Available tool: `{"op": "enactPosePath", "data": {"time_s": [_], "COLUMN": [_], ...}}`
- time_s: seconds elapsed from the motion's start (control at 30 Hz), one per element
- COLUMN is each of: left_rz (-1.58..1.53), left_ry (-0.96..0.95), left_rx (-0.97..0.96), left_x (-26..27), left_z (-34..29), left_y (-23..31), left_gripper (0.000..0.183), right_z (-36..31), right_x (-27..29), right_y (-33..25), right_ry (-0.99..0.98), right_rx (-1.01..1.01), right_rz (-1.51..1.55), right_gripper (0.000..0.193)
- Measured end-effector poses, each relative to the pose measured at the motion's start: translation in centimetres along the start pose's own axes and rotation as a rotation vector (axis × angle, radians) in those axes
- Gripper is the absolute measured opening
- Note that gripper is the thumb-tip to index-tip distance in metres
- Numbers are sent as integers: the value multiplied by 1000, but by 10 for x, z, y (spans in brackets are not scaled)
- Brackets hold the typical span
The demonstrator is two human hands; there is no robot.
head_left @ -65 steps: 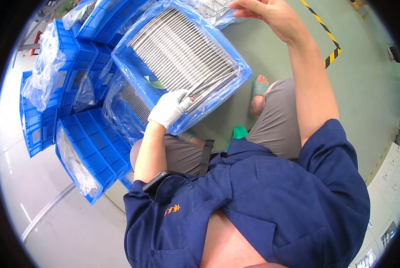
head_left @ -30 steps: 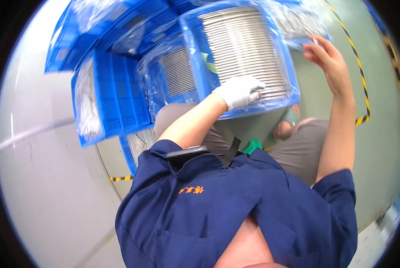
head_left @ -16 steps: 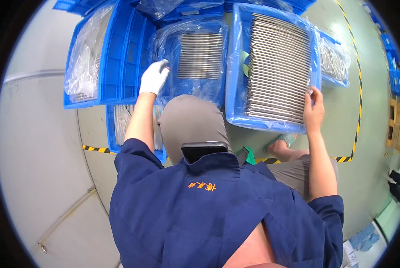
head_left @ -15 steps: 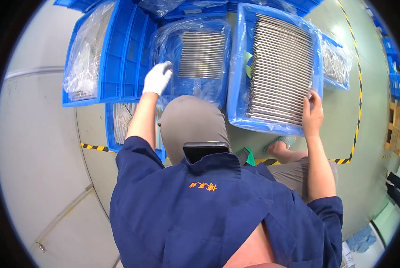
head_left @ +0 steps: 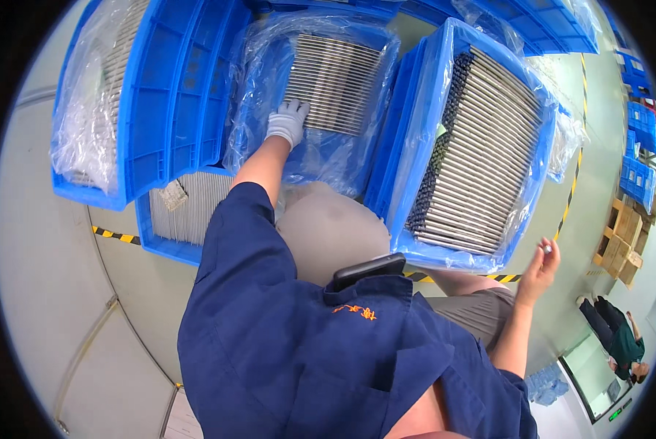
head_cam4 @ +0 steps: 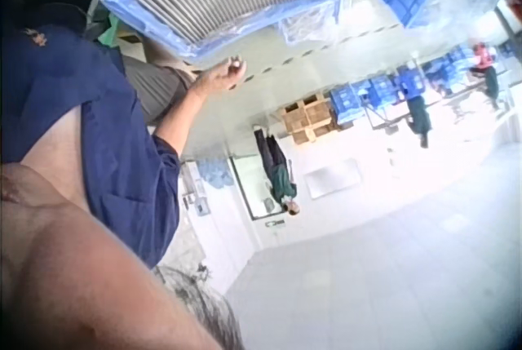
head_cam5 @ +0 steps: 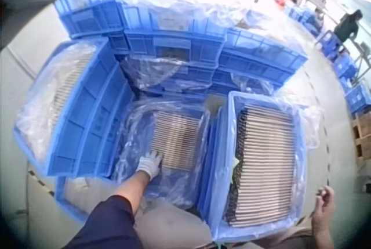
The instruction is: The person takes metal rods from a blue crate, tests them by sliding a round metal gauge onto each rod's end by hand, and places the rods into another blue crate.
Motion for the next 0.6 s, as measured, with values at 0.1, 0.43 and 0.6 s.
{"op": "enactPosePath", "data": {"time_s": [0.1,0.43,0.6], "left_rz": [133,281,282], "left_ry": [44,42,-65], "left_rx": [62,23,55], "left_x": [6,-14,-31], "left_z": [0,16,-3], "left_y": [-11,3,5], "left_gripper": [45,16,18], "right_z": [1,-57,-66], "right_x": [38,93,94], "right_y": [60,164,184], "right_ry": [36,126,151], "right_rx": [-119,-709,-789], "right_rz": [-41,41,133], "right_gripper": [30,37,35]}}
Point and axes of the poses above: each hand's wrist, its own z-axis towards the middle knuckle, its own x-axis out of the back of the hand, y = z × x, the point moved 7 cm from there along z, towards the middle knuckle, and after that the axes turned 13 degrees about -z, right-handed, at the moved point
